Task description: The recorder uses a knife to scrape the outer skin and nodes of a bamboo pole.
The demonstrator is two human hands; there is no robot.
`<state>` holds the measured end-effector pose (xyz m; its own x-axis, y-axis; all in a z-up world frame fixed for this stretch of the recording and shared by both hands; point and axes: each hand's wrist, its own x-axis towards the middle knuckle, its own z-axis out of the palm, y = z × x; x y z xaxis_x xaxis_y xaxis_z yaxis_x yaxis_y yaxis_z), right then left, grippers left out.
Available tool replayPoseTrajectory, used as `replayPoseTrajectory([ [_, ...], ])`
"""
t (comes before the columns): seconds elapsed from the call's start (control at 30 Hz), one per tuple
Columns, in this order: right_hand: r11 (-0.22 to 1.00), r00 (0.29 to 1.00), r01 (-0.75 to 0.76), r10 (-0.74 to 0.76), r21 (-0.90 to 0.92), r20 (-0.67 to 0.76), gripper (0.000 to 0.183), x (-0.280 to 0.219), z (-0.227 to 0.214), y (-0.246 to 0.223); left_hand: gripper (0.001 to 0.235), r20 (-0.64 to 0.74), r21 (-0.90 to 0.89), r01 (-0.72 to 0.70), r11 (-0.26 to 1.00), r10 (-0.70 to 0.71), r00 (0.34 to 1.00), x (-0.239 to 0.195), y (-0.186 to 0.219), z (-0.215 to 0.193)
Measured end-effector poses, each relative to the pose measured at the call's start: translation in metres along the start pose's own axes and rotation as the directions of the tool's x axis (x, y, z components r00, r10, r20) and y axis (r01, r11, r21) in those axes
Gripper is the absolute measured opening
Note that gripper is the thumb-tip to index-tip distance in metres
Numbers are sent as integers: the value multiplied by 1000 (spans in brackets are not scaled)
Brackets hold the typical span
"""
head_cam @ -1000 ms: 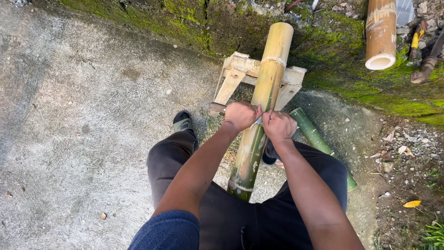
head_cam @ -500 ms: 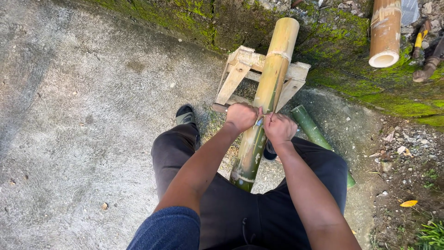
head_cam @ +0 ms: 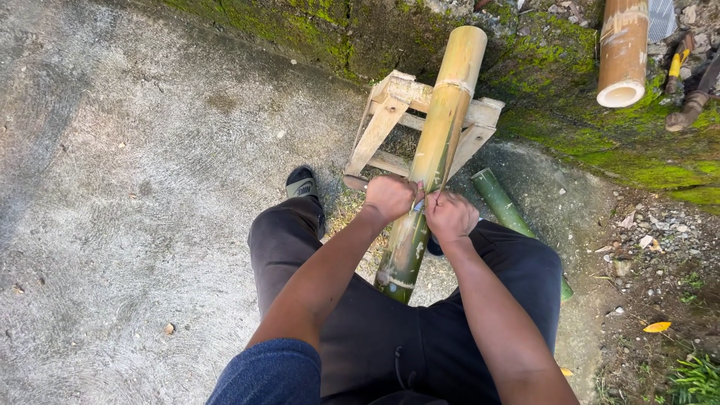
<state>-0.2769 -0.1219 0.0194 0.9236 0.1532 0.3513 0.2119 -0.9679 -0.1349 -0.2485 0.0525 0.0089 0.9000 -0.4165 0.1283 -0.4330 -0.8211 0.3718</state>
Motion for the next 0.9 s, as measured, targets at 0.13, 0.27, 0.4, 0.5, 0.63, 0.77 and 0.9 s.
replayPoseTrajectory([
  [0.13,1000,1000,12,-12,21,-6,37,-9,-4,-5,50,-39,-32,-8,999,7,999,-10,4,-4],
  [0.27,999,1000,8,-7,37,-8,36,-19,-7,-8,48,-116,-20,-10,1000,8,993,-23,6,0],
  [0.4,998,999,32,-30,49,-36,34,-27,-13,-14,41,-178,-61,-34,998,23,984,-34,7,8],
  [0.5,997,997,50,-47,53,-60,33,-31,-13,-15,41,-146,-45,-39,998,32,989,-39,9,7],
  [0.63,998,997,50,-48,35,-62,34,-35,-17,-19,37,-216,-68,-48,997,32,976,-45,10,12],
  [0.77,998,997,47,-44,48,-58,35,-38,-18,-21,41,-177,-77,-34,996,19,984,-50,15,-4],
  [0.9,997,998,45,-42,70,-48,35,-40,-23,-24,44,-214,-74,-31,997,14,977,-53,17,-3],
])
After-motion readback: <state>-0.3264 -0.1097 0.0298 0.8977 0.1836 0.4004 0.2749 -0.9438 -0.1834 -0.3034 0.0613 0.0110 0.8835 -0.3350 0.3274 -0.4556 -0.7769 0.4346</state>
